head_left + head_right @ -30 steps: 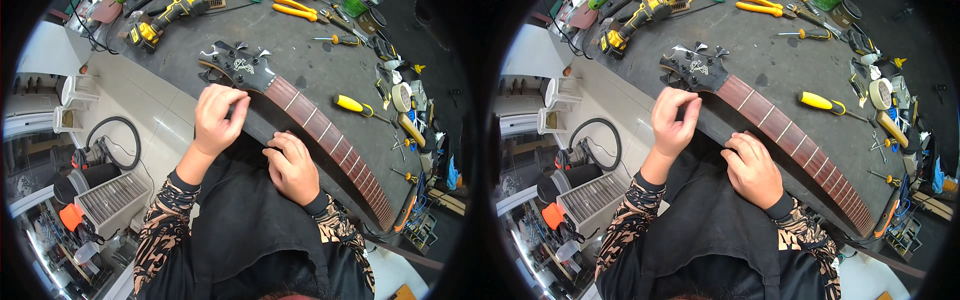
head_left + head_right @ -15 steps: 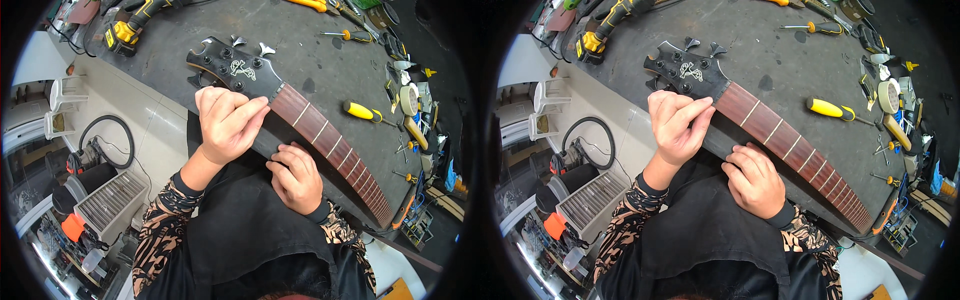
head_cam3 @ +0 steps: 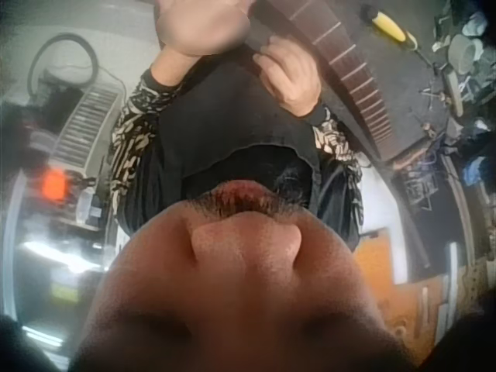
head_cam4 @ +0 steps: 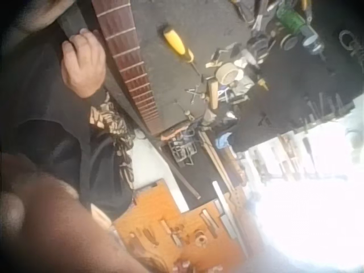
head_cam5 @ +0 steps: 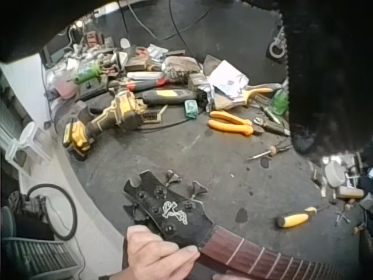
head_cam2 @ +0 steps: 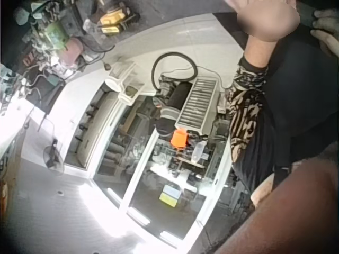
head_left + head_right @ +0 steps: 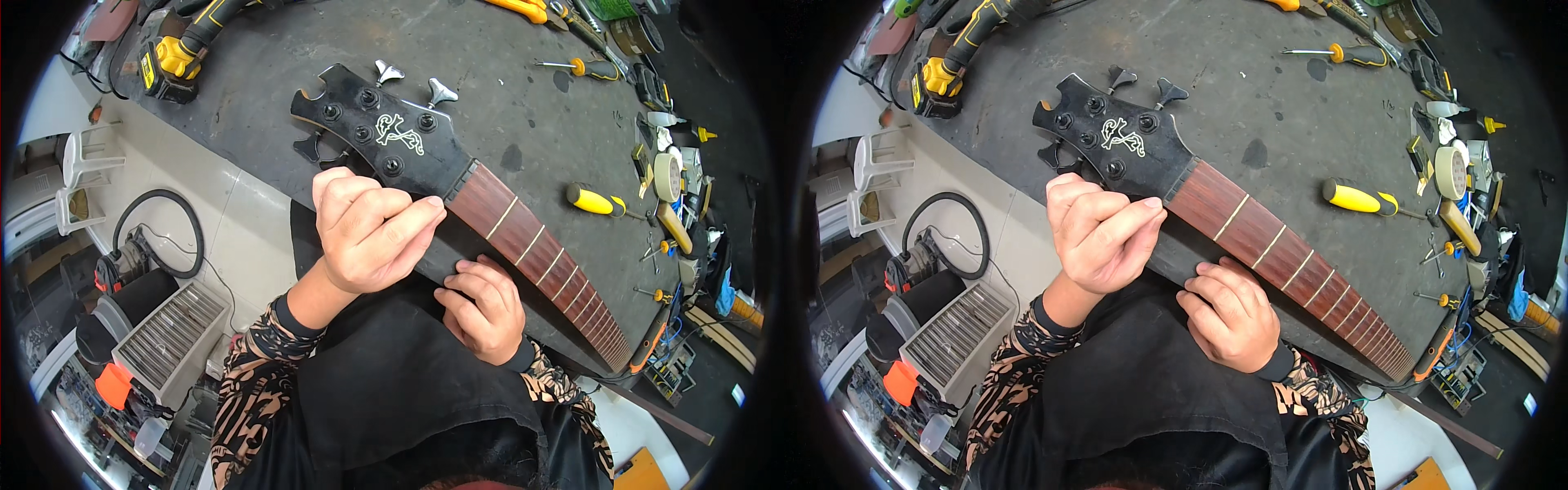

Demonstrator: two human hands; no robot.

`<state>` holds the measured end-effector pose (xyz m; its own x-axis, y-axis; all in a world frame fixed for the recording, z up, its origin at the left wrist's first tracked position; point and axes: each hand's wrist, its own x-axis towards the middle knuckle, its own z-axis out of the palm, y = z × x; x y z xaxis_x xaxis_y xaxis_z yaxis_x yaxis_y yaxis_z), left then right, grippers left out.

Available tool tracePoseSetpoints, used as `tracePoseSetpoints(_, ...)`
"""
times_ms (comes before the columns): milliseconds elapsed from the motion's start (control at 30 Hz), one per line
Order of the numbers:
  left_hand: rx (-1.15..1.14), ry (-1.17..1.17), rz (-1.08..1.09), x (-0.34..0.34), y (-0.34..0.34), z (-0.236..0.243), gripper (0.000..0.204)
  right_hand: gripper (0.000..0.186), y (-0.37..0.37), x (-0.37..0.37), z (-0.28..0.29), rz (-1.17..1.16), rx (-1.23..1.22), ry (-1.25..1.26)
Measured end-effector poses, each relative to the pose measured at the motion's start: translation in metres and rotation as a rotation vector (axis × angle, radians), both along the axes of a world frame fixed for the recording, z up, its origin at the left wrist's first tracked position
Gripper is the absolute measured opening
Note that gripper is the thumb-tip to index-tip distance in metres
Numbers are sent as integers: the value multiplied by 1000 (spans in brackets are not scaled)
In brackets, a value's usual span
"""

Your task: The person uses a power drill to tighten the tuning pegs on a guitar headstock. They then flip the guitar neck over and manually adjust the tuning pegs and strings with their hands. The work is performed on a cluttered workbench in a workshop setting.

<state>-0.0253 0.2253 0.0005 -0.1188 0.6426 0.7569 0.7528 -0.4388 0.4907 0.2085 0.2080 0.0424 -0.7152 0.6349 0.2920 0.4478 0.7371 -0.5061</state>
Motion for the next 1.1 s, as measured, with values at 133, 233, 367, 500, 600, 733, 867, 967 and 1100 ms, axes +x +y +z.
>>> tracePoseSetpoints(133, -27, 57, 4, -4, -3, 2, 38, 38, 1, -1, 1, 4, 3, -8)
tracePoseSetpoints(233, -98, 106, 126, 3, -4, 8, 43, 38, 0, -1, 1, 0, 1, -11)
tracePoseSetpoints(367, -417, 235, 65, 1, -3, 35, 57, 39, -1, -1, 0, -2, 6, -12)
tracePoseSetpoints(500, -505, 347, -1, -9, 13, 57, 64, 40, 0, -4, 3, -5, 4, -17)
tracePoseSetpoints(600, -433, 400, -48, -17, 17, 52, 60, 39, -1, -5, 0, -20, 16, -12)
tracePoseSetpoints(733, -261, 403, -65, -27, 16, 36, 46, 35, -4, -5, -1, -50, 28, -8)
tracePoseSetpoints(867, -161, 356, -43, -26, 14, 26, 37, 31, -2, -4, -1, -41, 25, -21)
tracePoseSetpoints(967, -124, 331, -66, -27, 14, 26, 29, 29, -3, -4, -1, -50, 35, -35)
tracePoseSetpoints(1100, -73, 282, -135, -35, 15, 23, 23, 24, -2, -5, -1, -58, 53, -46)
